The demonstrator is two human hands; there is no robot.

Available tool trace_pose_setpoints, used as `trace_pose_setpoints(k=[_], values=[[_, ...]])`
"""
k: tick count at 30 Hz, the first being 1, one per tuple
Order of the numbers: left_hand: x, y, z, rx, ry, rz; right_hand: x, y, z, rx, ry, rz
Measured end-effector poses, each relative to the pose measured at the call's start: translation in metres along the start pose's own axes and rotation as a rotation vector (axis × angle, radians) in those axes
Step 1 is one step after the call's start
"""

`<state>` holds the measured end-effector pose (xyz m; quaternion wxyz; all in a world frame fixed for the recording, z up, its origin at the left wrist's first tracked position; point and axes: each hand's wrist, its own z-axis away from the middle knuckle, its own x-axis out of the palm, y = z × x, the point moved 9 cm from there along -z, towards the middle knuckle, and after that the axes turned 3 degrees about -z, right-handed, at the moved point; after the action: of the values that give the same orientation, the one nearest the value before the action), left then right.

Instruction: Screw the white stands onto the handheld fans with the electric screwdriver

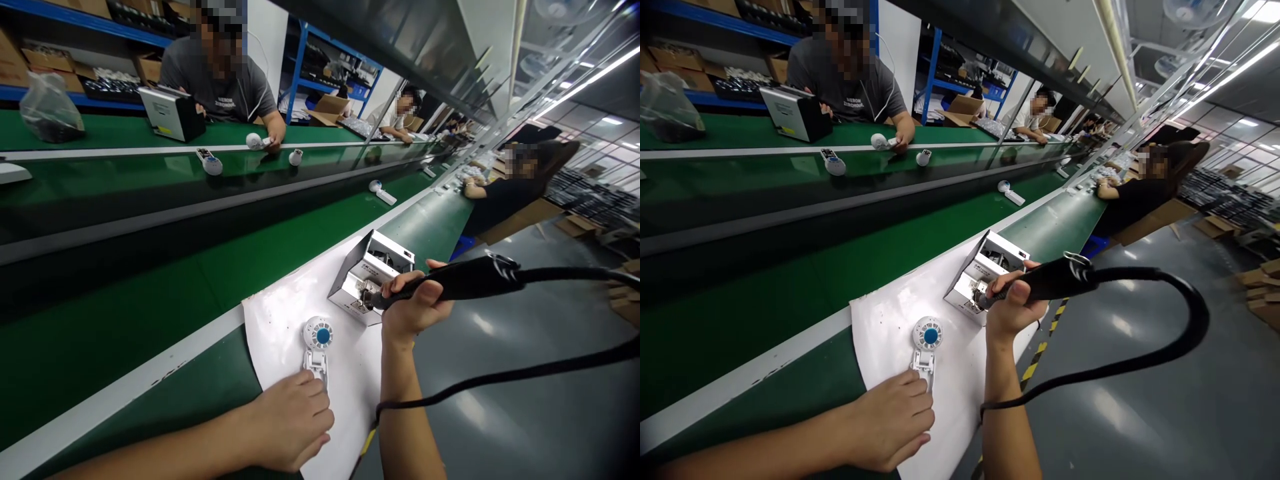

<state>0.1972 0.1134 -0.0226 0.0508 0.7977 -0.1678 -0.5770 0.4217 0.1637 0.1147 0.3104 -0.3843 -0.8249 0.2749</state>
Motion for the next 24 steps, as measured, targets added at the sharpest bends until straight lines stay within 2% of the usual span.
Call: trace_pose_setpoints(k=[5, 9, 12, 15, 18, 21, 24], values=[[-0.001, 0.000, 0.000, 0.000, 0.000, 0.000, -0.004, 0.001, -0.005, -0.031, 0.020, -0.017], [0.000, 0.000, 0.000, -0.003, -0.004, 0.014, -0.003, 0.012, -0.006, 0.001, 0.031, -0.001], [0.000, 0.000, 0.000, -0.005, -0.005, 0.023, 0.000, 0.009, -0.001, 0.038, -0.003, -0.022], [0.001, -0.001, 0.000, -0.007, -0.002, 0.019, 0.006, 0.002, 0.020, 0.189, -0.079, -0.084], [0.001, 0.000, 0.000, 0.001, 0.013, 0.006, 0.007, -0.012, 0.054, 0.320, -0.121, -0.185], [0.001, 0.000, 0.001, 0.001, 0.032, 0.013, 0.011, -0.024, 0.084, 0.371, -0.182, -0.238], [0.002, 0.000, 0.001, 0.006, 0.040, 0.018, 0.013, -0.023, 0.100, 0.400, -0.200, -0.244]])
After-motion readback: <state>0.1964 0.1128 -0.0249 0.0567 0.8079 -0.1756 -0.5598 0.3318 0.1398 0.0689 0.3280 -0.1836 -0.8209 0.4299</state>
